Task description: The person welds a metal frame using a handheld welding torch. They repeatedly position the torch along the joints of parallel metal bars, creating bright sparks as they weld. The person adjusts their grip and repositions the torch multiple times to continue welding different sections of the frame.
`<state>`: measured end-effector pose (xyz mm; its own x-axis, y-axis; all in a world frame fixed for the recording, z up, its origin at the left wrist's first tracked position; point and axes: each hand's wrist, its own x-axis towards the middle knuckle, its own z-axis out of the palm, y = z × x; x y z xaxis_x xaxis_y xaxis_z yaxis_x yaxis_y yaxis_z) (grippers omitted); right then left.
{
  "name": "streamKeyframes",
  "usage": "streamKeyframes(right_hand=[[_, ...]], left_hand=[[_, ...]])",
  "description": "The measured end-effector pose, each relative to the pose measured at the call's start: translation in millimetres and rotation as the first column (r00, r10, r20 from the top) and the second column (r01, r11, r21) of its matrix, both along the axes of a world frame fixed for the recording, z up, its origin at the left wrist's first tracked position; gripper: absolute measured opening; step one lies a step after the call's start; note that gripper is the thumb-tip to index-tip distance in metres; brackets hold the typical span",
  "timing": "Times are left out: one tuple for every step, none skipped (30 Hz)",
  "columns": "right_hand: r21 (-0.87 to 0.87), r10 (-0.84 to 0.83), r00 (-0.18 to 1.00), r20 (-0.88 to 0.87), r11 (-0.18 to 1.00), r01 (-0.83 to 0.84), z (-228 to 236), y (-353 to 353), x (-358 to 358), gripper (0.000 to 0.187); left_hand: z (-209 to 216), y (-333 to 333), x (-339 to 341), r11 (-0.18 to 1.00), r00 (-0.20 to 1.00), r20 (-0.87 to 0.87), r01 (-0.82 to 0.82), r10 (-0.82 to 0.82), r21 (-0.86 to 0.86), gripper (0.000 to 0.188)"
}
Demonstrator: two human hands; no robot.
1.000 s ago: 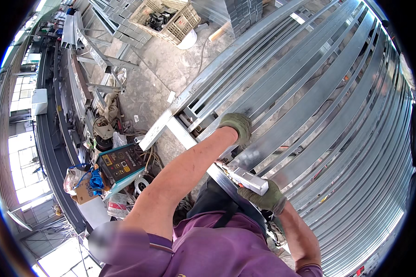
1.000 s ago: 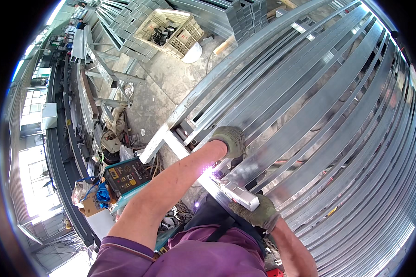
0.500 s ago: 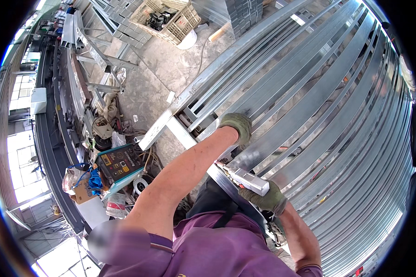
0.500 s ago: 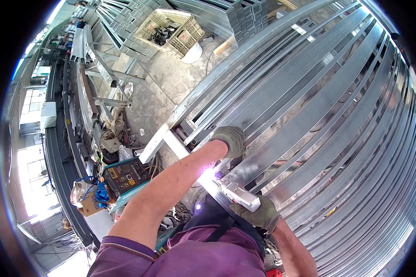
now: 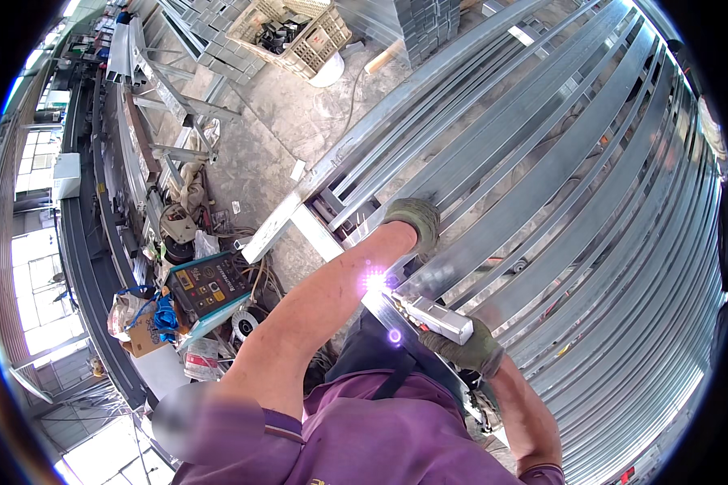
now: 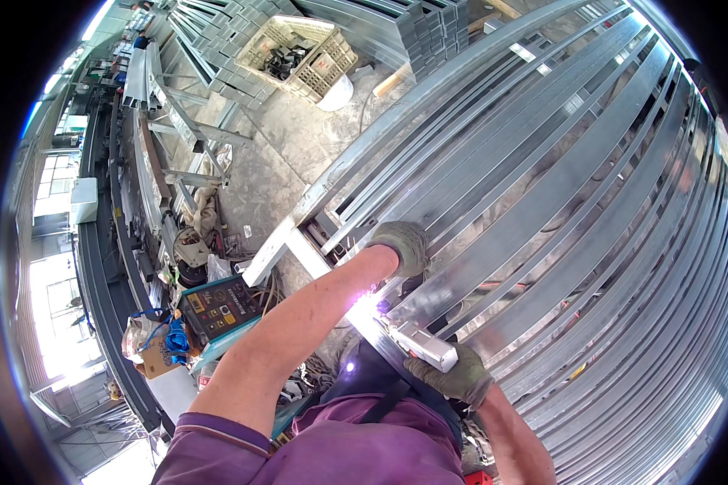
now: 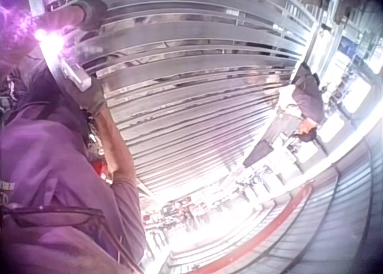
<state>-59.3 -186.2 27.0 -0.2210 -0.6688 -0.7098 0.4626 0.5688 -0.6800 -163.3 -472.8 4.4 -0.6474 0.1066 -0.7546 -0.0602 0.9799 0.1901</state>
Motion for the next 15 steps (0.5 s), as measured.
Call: streamKeyframes(right_hand=[[-0.002,0.005,1.0,-0.01,1.0,-0.005,2.5,-0.5,-1.5,0.054],[0.002,0.012,1.0,-0.012,1.0,-0.012,5.0,-1.0,-2.8,0.054],[0.006,0.018,1.0,-0.014,1.0,-0.018,7.4,-1.5,-4.0,0.054],[0.008,0.026,1.0,-0.015,1.0,-0.025,8.4,-1.7,-4.4,0.054],[0.006,0.021,1.0,-0.014,1.0,-0.021,8.4,-1.8,-4.0,0.054],[0.003,0.017,1.0,-0.013,1.0,-0.017,8.4,-1.7,-3.4,0.053],[0.003,0.01,1.0,-0.012,1.0,-0.01,8.4,-1.2,-2.7,0.053],[0.003,0.001,1.0,0.007,1.0,-0.001,5.2,0.7,-0.8,0.053],[0.004,-0.008,1.0,0.026,1.0,0.008,-0.7,3.5,1.9,0.053],[0.004,-0.016,0.999,0.046,1.0,0.016,-1.5,3.1,2.1,0.053],[0.014,-0.008,1.0,0.022,1.0,0.007,0.0,3.4,1.7,0.052],[0.025,0.001,1.0,-0.003,1.0,-0.001,3.5,3.7,1.0,0.052],[0.033,0.011,1.0,-0.027,0.999,-0.01,6.3,3.1,0.2,0.052],[0.029,-0.002,1.0,-0.025,1.0,0.003,6.0,3.6,1.2,0.051],[0.026,-0.016,1.0,-0.022,1.0,0.017,5.5,4.6,3.0,0.05]], left_hand=[[-0.4,-0.2,0.1,1.0,1.0,-0.002,-0.003,0.003,0.0,0.045],[-0.6,-0.4,0.0,1.0,1.0,-0.003,-0.006,0.006,0.001,0.045],[-1.3,-0.5,-0.2,1.0,1.0,-0.002,-0.006,0.006,-0.002,0.046],[-3.6,-0.5,0.4,1.0,1.0,-0.002,-0.007,0.007,-0.006,0.046],[-5.9,-0.6,1.0,1.0,1.0,0.001,-0.007,0.007,-0.007,0.046],[-8.1,-0.8,1.5,1.0,1.0,0.003,-0.006,0.006,-0.008,0.046],[-7.6,-0.3,0.7,1.0,1.0,0.006,-0.003,0.003,-0.008,0.045],[-7.0,0.1,0.6,1.0,1.0,-0.005,-0.001,0.001,-0.006,0.045],[-6.2,0.3,1.1,1.0,1.0,-0.016,0.001,-0.001,-0.003,0.045],[-5.8,0.2,1.4,1.0,1.0,-0.027,0.003,-0.003,-0.001,0.045],[-5.4,0.0,1.1,1.0,1.0,-0.021,-0.002,0.002,-0.001,0.045],[-5.0,-0.2,0.7,1.0,1.0,-0.015,-0.007,0.007,-0.001,0.046],[-6.1,-0.7,1.1,1.0,1.0,-0.009,-0.014,0.014,-0.002,0.046],[-8.1,-1.1,1.4,1.0,1.0,-0.003,-0.015,0.015,0.001,0.046],[-10.3,-1.6,1.7,1.0,1.0,0.002,-0.017,0.017,0.004,0.046]])
